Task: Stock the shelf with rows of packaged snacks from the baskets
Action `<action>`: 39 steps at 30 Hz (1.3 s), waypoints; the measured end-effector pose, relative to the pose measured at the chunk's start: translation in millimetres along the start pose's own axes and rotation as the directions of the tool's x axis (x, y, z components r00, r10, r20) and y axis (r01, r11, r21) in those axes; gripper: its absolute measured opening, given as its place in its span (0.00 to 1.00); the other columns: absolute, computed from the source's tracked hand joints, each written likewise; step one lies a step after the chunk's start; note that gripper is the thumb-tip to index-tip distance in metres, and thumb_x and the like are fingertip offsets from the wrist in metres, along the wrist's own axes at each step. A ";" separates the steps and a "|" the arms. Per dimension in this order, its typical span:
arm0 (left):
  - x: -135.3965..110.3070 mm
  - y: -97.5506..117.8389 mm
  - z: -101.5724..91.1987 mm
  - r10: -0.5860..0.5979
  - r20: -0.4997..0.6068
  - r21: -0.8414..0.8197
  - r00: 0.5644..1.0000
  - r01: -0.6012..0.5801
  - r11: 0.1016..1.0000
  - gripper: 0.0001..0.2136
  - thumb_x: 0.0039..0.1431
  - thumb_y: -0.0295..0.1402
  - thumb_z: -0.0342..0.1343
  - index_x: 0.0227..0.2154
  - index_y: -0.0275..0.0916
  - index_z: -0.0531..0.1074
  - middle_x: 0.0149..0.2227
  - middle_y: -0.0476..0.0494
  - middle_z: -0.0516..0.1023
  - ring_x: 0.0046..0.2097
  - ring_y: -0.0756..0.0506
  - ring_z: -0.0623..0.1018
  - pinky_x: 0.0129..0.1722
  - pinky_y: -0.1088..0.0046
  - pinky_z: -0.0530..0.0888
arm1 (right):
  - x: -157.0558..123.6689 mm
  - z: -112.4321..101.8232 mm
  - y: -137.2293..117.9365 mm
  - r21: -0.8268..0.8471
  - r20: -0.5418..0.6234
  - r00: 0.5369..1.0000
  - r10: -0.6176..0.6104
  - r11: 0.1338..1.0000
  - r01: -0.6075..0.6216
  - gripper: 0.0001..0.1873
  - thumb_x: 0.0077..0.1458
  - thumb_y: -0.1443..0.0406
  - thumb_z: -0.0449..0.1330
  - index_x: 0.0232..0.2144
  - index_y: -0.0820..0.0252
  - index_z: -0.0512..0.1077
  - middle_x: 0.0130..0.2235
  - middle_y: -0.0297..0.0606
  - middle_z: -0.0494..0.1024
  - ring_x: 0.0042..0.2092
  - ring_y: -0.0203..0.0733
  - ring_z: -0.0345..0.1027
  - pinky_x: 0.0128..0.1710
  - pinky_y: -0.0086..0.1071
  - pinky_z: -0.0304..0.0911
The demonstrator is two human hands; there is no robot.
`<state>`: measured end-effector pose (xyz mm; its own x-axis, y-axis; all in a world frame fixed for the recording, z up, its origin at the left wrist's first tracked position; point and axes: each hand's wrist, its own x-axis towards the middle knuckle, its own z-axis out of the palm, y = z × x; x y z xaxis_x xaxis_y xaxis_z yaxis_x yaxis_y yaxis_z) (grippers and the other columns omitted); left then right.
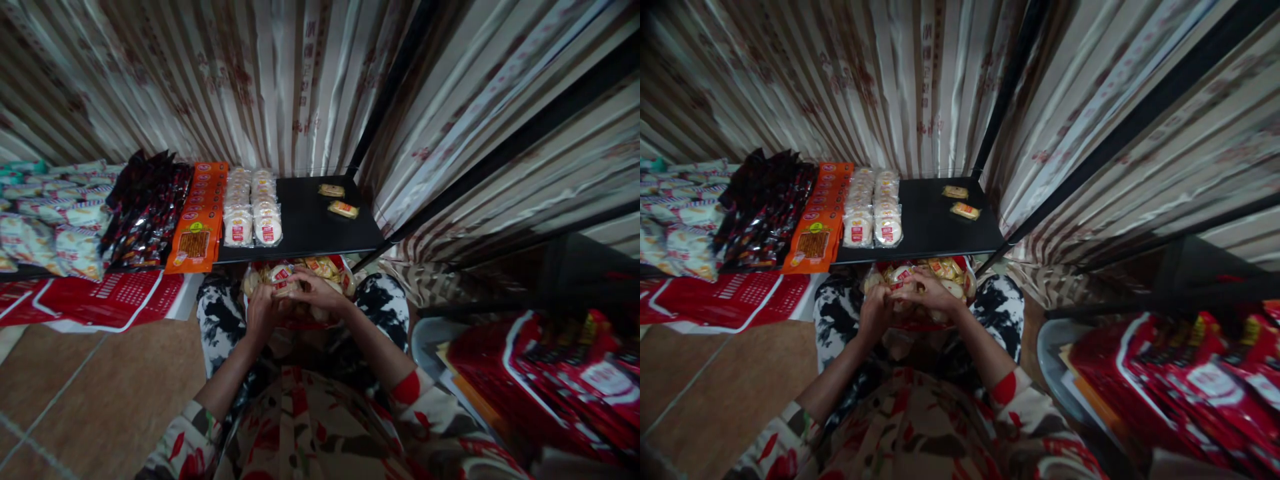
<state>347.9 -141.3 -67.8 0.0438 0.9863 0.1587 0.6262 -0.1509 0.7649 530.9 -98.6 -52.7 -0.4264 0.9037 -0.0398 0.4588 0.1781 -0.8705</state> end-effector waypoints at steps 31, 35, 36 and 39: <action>14.2 8.4 -39.6 -0.070 -0.082 0.050 0.994 0.074 0.996 0.21 0.54 0.35 0.52 0.52 0.41 0.62 0.52 0.40 0.68 0.52 0.43 0.69 0.47 0.65 0.70 | 48.8 -6.1 -46.9 0.301 0.147 0.987 0.061 0.948 -0.103 0.26 0.45 0.66 0.60 0.49 0.57 0.67 0.35 0.31 0.75 0.35 0.35 0.68 0.37 0.29 0.63; 29.8 7.3 -44.9 -0.236 -0.078 -0.175 0.969 0.220 0.960 0.14 0.53 0.36 0.53 0.43 0.41 0.69 0.43 0.45 0.75 0.44 0.45 0.74 0.45 0.67 0.70 | 66.1 -0.5 -53.4 0.320 0.072 0.997 0.035 0.946 -0.056 0.29 0.44 0.66 0.62 0.51 0.57 0.64 0.36 0.32 0.74 0.34 0.34 0.67 0.37 0.29 0.63; 33.4 5.8 -45.9 -0.283 -0.116 -0.244 0.952 0.249 0.937 0.14 0.52 0.37 0.53 0.42 0.40 0.69 0.41 0.45 0.75 0.42 0.46 0.74 0.43 0.68 0.71 | 70.0 2.8 -52.4 0.353 0.027 0.998 0.059 0.934 -0.065 0.29 0.43 0.65 0.62 0.50 0.57 0.63 0.37 0.32 0.74 0.34 0.34 0.68 0.37 0.30 0.64; 43.5 -1.0 -48.0 -0.394 -0.211 -0.396 0.895 0.290 0.871 0.17 0.50 0.40 0.54 0.41 0.37 0.68 0.37 0.44 0.75 0.37 0.46 0.75 0.39 0.70 0.71 | 78.5 16.1 -46.2 0.410 -0.070 0.983 0.172 0.903 -0.129 0.27 0.42 0.64 0.63 0.47 0.57 0.63 0.34 0.32 0.73 0.32 0.33 0.68 0.34 0.29 0.65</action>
<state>311.8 -101.4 -31.7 -0.3717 0.9280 -0.0276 0.2498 0.1286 0.9597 463.7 -42.2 -23.5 -0.2852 0.9459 -0.1549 0.1497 -0.1157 -0.9819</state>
